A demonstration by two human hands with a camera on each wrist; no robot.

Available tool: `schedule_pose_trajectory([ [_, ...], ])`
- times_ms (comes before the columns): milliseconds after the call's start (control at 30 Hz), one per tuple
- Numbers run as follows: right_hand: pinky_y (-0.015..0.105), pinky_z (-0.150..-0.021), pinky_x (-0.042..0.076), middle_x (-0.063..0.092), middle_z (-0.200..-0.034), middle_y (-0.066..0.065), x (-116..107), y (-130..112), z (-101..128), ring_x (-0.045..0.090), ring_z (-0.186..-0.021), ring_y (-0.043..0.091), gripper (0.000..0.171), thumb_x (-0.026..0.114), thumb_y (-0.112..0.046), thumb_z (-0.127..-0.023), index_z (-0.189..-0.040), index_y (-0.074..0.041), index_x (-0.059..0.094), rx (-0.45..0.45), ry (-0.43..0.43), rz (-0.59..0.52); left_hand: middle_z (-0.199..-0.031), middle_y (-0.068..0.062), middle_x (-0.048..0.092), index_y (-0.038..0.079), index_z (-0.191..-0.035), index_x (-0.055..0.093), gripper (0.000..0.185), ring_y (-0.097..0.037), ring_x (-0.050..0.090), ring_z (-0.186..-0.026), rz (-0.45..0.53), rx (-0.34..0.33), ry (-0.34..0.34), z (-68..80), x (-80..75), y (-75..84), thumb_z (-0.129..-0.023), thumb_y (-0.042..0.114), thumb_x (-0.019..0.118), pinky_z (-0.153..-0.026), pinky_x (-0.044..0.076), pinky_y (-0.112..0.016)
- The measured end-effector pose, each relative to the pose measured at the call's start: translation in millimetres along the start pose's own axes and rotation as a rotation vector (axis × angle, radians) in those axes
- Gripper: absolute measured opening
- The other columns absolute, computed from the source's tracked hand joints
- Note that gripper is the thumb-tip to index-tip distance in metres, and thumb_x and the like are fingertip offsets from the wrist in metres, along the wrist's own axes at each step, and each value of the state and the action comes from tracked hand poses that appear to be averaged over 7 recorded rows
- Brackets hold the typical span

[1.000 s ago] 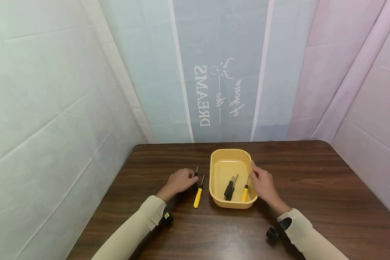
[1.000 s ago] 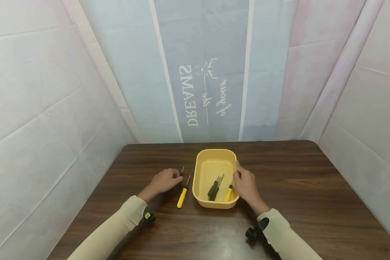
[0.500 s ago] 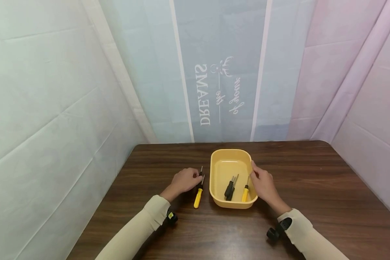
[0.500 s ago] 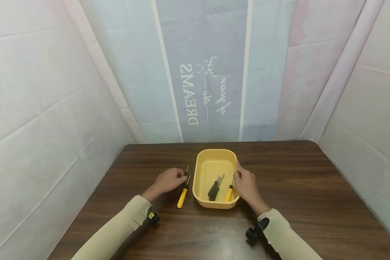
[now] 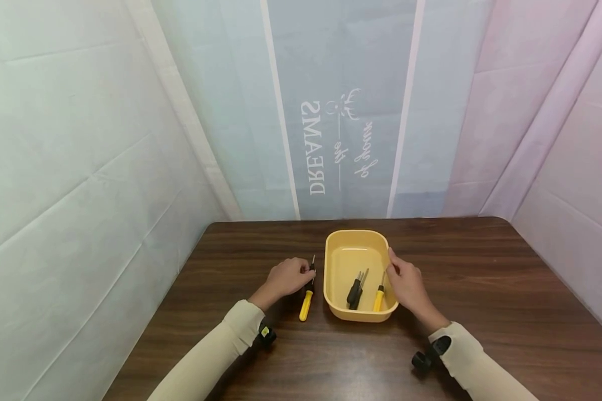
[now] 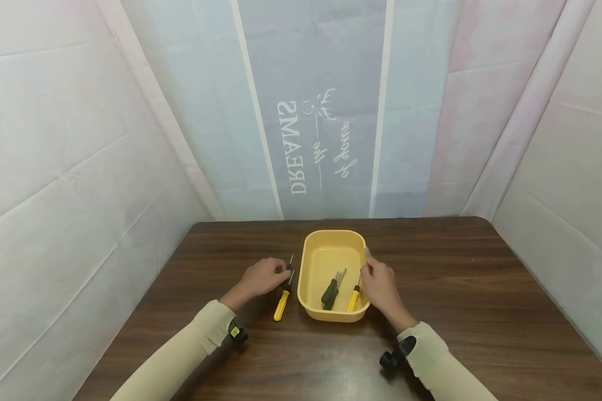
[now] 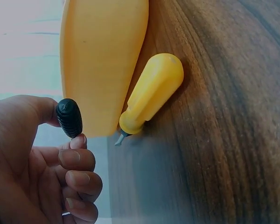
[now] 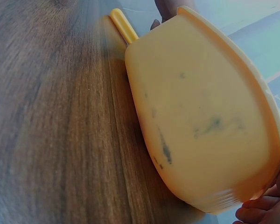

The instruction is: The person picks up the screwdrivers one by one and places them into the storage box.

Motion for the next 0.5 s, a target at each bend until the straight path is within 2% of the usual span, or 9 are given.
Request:
schedule_pose_trajectory([
  [233,0.027,-0.046,0.04,0.051,-0.145,0.021,0.7,2.3,0.5,0.034,-0.042,0.012,0.046,0.047,-0.01,-0.105,-0.15,-0.001,0.043,0.008,0.005,-0.001,-0.056,0.006,0.049,0.021,-0.069,0.057,0.032,-0.012,0.048,-0.05,0.009,-0.005,0.005,1.1,-1.2,3.8,-0.094,0.04,0.055,-0.047,0.034,-0.027],
  [300,0.027,-0.045,0.039,0.058,-0.138,0.024,0.5,2.1,1.0,0.034,-0.042,0.012,0.046,0.046,-0.011,-0.105,-0.15,-0.002,0.043,0.012,0.006,0.0,-0.056,0.006,0.049,0.021,-0.069,0.056,0.031,-0.012,0.048,-0.05,0.015,-0.005,0.002,1.8,-0.1,4.6,-0.094,0.04,0.054,-0.048,0.034,-0.027],
  [367,0.027,-0.046,0.039,0.065,-0.121,0.028,0.2,2.0,1.0,0.034,-0.043,0.012,0.046,0.046,-0.011,-0.105,-0.15,-0.002,0.043,0.017,0.008,0.004,-0.056,0.007,0.05,0.022,-0.068,0.056,0.03,-0.012,0.048,-0.05,0.017,-0.005,0.002,2.1,1.1,5.0,-0.093,0.039,0.054,-0.047,0.033,-0.027],
  [433,0.027,-0.046,0.039,0.067,-0.113,0.029,-0.5,1.5,0.8,0.034,-0.044,0.012,0.046,0.046,-0.011,-0.105,-0.15,-0.003,0.043,0.017,0.012,0.005,-0.055,0.007,0.05,0.022,-0.068,0.055,0.031,-0.011,0.048,-0.05,0.01,-0.004,0.009,1.8,2.0,5.5,-0.093,0.04,0.054,-0.047,0.033,-0.027],
  [467,0.028,-0.046,0.039,0.067,-0.112,0.029,-1.0,1.2,0.7,0.034,-0.044,0.013,0.046,0.046,-0.011,-0.105,-0.15,-0.002,0.043,0.016,0.012,0.006,-0.055,0.007,0.05,0.022,-0.067,0.055,0.031,-0.011,0.048,-0.05,0.007,-0.004,0.014,1.3,2.2,5.9,-0.092,0.04,0.054,-0.047,0.033,-0.026],
  [500,0.028,-0.046,0.039,0.065,-0.12,0.029,-1.5,1.0,0.5,0.035,-0.044,0.013,0.046,0.046,-0.011,-0.105,-0.15,-0.002,0.043,0.012,0.014,0.004,-0.055,0.007,0.05,0.022,-0.067,0.055,0.031,-0.011,0.048,-0.05,0.008,-0.004,0.018,0.9,2.2,6.6,-0.092,0.04,0.054,-0.046,0.032,-0.026],
])
Point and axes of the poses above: each hand's wrist, its own z-axis away from the middle knuckle, its own x-axis out of the palm, y = z × x, the point moved 4 cm from there along -z, towards the middle knuckle
